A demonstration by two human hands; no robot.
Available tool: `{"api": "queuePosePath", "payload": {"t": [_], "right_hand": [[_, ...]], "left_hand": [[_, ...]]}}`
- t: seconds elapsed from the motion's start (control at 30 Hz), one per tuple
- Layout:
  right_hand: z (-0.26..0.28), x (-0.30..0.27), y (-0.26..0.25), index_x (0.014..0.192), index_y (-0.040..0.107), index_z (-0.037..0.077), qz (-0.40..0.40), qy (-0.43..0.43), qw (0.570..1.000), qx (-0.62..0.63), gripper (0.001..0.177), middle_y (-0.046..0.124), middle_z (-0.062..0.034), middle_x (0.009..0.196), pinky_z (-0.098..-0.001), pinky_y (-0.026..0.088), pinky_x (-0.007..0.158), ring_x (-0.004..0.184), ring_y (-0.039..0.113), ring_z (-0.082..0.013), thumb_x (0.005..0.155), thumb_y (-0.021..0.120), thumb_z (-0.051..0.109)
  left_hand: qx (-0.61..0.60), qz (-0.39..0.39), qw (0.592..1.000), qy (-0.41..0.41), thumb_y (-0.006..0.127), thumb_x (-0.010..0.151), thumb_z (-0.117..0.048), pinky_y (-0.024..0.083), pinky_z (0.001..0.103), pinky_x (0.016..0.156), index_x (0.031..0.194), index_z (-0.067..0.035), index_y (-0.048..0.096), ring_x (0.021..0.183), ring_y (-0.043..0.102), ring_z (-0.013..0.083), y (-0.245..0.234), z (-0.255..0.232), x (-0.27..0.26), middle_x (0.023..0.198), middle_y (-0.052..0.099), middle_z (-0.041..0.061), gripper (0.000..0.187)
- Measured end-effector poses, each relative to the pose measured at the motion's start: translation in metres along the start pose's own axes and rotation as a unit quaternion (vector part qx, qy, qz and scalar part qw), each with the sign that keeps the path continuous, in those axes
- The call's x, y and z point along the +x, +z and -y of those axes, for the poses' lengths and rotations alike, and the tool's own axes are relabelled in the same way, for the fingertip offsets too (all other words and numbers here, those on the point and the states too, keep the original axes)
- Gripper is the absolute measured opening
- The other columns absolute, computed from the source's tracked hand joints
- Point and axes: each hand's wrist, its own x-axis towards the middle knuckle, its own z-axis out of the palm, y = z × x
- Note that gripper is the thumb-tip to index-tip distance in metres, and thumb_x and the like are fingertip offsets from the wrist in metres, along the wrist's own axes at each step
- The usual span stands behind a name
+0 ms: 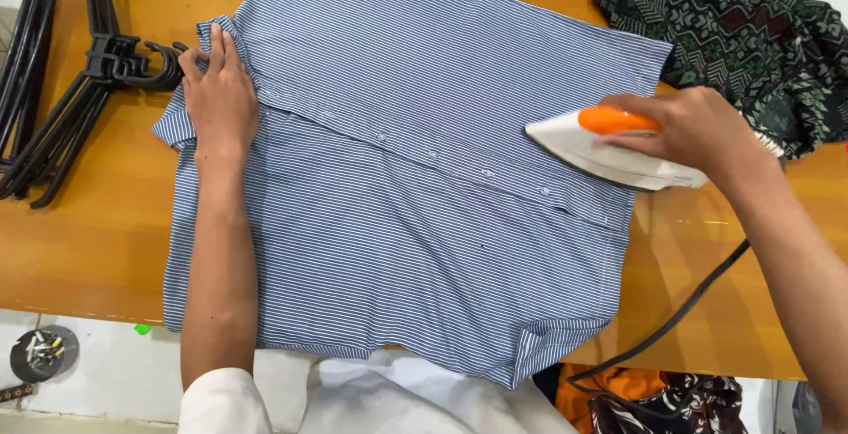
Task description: Ironing a blue striped button-down shirt on a wooden surface
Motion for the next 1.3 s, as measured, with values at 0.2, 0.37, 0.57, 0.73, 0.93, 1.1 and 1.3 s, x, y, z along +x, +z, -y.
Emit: {"api": "queuePosePath", "payload": {"t": [0.2,0.37,0.57,0.73,0.93,1.1,1.3], "right_hand": [[-0.028,-0.002,0.004,0.14,0.073,0.029,0.031,0.169,0.985,0.005,0.057,0.071,-0.013,0.066,-0.0412,0.057,0.051,0.06,0.069,-0.0292,0.097,0.068,0.067],[-0.029,0.004,0.007,0.133,0.077,0.018,-0.02,0.296,0.952,-0.076,0.053,0.074,-0.0157,0.069,-0.0452,0.059,0.04,0.06,0.075,-0.0363,0.113,0.071,0.067],[-0.01,-0.012,-0.012,0.147,0.07,0.033,0.04,0.236,0.971,-0.004,0.067,0.075,-0.0231,0.074,-0.0543,0.061,0.068,0.077,0.075,-0.0422,0.094,0.062,0.074],[-0.029,-0.038,-0.005,0.134,0.076,0.009,-0.017,0.306,0.948,0.091,0.046,0.076,-0.019,0.086,-0.0536,0.05,0.056,0.08,0.071,-0.0429,0.11,0.075,0.048],[-0.061,-0.149,0.031,0.135,0.079,-0.008,-0.214,0.301,0.925,0.089,0.042,0.079,-0.0181,0.118,-0.0364,0.052,0.083,0.099,0.071,-0.0258,0.118,0.094,0.027],[-0.036,-0.257,0.049,0.124,0.064,0.002,-0.242,0.463,0.832,0.189,0.04,0.065,-0.0116,0.111,-0.0369,0.047,0.084,0.096,0.059,-0.0212,0.123,0.093,0.029],[0.021,-0.336,0.039,0.12,0.063,0.016,-0.239,0.619,0.698,0.269,0.029,0.056,0.0027,0.102,-0.0293,0.041,0.076,0.093,0.05,-0.007,0.127,0.074,0.042]], "left_hand": [[-0.008,-0.009,1.0,0.008,0.04,0.117,-0.018,0.049,0.052,0.089,0.158,0.005,0.042,0.116,0.035,0.0358,-0.002,-0.001,-0.002,0.166,0.036,0.011,0.047],[-0.028,-0.022,0.999,0.005,0.041,0.115,-0.017,0.049,0.053,0.09,0.157,0.006,0.043,0.117,0.037,0.0361,-0.003,-0.001,-0.002,0.165,0.037,0.011,0.048],[-0.012,-0.031,0.999,0.003,0.041,0.114,-0.017,0.049,0.051,0.091,0.157,0.004,0.044,0.116,0.037,0.0355,-0.001,0.0,-0.001,0.165,0.04,0.009,0.048],[-0.05,-0.008,0.999,0.0,0.039,0.114,-0.015,0.046,0.055,0.095,0.157,0.006,0.042,0.118,0.036,0.0377,-0.001,0.0,-0.001,0.165,0.037,0.009,0.048],[-0.003,-0.04,0.999,0.034,0.04,0.117,-0.02,0.047,0.052,0.083,0.156,0.006,0.046,0.111,0.037,0.0373,0.006,0.005,-0.001,0.164,0.04,0.013,0.047],[-0.007,-0.08,0.995,0.064,0.041,0.115,-0.017,0.041,0.052,0.086,0.153,0.006,0.052,0.108,0.038,0.0367,0.026,0.018,0.003,0.164,0.042,0.014,0.045],[-0.008,-0.115,0.986,0.117,0.046,0.117,-0.01,0.036,0.046,0.098,0.15,0.014,0.057,0.104,0.04,0.0371,0.016,0.017,-0.006,0.16,0.049,0.023,0.043]]}}
